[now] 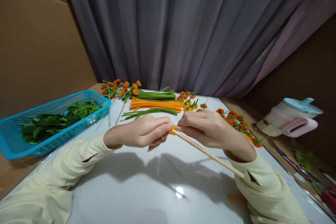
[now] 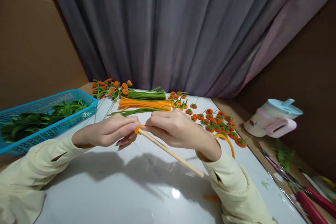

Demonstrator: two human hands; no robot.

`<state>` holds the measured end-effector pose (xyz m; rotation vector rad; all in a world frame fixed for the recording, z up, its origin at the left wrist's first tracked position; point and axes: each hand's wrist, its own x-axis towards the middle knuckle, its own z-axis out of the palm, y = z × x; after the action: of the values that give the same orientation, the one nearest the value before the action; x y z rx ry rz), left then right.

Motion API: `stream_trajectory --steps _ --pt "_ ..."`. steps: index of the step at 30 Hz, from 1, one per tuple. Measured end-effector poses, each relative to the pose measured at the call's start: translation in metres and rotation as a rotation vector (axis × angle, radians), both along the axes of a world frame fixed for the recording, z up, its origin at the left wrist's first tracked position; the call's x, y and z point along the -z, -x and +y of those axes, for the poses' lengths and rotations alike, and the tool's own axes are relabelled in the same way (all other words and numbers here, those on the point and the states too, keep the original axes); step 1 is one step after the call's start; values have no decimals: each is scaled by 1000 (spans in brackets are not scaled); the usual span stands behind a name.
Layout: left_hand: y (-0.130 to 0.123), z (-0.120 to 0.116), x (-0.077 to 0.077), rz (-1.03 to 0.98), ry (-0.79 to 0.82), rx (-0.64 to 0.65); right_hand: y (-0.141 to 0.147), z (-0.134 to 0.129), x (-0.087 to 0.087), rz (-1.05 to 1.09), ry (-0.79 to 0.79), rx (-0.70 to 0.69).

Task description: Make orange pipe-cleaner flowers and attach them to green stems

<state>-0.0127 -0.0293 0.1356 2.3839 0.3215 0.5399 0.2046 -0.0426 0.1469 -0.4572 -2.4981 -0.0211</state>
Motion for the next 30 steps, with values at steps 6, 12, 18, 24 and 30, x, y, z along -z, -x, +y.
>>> stream_trajectory --steps 6,12,18,24,30 --pt "1 -3 3 -8 -232 13 -1 5 -7 -6 258 -126" --pt "-3 -10 6 -47 -685 -44 -2 13 -3 -27 510 -297" --pt "-6 -11 7 -78 -916 -48 0 8 -7 -51 650 -239" --pt "-6 -9 7 -37 -1031 -15 0 6 -12 -133 1204 -206" --pt "-6 -7 7 -62 -1188 29 3 18 1 -150 1667 -323"
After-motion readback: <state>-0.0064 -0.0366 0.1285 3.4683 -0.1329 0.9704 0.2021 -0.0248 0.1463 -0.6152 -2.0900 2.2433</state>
